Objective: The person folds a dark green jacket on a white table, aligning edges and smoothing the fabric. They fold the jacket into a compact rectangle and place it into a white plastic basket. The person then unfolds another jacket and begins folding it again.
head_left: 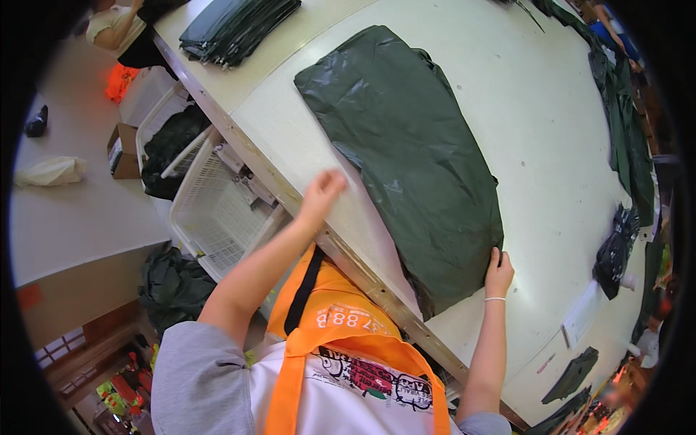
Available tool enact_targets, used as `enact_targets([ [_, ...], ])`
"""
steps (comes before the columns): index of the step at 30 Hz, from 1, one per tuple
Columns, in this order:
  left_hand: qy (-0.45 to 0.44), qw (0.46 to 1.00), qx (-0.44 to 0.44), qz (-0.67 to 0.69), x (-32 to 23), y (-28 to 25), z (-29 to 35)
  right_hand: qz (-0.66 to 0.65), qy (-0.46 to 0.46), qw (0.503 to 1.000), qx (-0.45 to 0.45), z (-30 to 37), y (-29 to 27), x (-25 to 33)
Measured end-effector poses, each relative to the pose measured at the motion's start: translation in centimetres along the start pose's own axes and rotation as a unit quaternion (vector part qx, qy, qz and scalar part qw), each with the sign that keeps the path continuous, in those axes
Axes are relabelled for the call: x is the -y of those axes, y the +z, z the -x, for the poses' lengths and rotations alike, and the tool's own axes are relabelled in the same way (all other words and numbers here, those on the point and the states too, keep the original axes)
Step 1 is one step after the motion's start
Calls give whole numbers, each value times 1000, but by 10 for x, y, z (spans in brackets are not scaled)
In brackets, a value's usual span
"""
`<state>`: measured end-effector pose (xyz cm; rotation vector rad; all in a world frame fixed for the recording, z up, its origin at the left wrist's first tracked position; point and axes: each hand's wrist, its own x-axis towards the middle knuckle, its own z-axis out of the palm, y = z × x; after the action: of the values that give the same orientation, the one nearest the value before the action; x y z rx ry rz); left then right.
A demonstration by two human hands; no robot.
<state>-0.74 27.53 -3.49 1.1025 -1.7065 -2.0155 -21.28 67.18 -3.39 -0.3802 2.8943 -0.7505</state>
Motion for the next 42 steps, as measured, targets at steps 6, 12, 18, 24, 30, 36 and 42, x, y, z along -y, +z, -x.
enact_targets([
  [6, -97, 938, -44, 331, -49, -26, -143, -117, -16, 992, 38, -23, -24, 44],
  [12, -120, 934, 61, 330, -90, -23, -198, 43, -2, 998, 45, -37, 4, 63],
  [18, 35, 984, 80, 155, -143, 19, -250, 92, 17, 996, -12, -26, 14, 53],
  [24, 211, 955, -21, -209, -107, 22, -299, 23, -51, 991, -119, -48, 24, 95],
  [30, 23, 985, -3, -174, -107, -8, -279, 126, 161, 960, 189, -43, 2, 100],
  [36, -68, 992, 40, 100, -104, -45, -278, 33, -61, 994, 81, -161, -20, 206],
  [42, -97, 992, -41, 65, -109, -11, -222, -114, 70, 959, 251, -316, 81, 288],
])
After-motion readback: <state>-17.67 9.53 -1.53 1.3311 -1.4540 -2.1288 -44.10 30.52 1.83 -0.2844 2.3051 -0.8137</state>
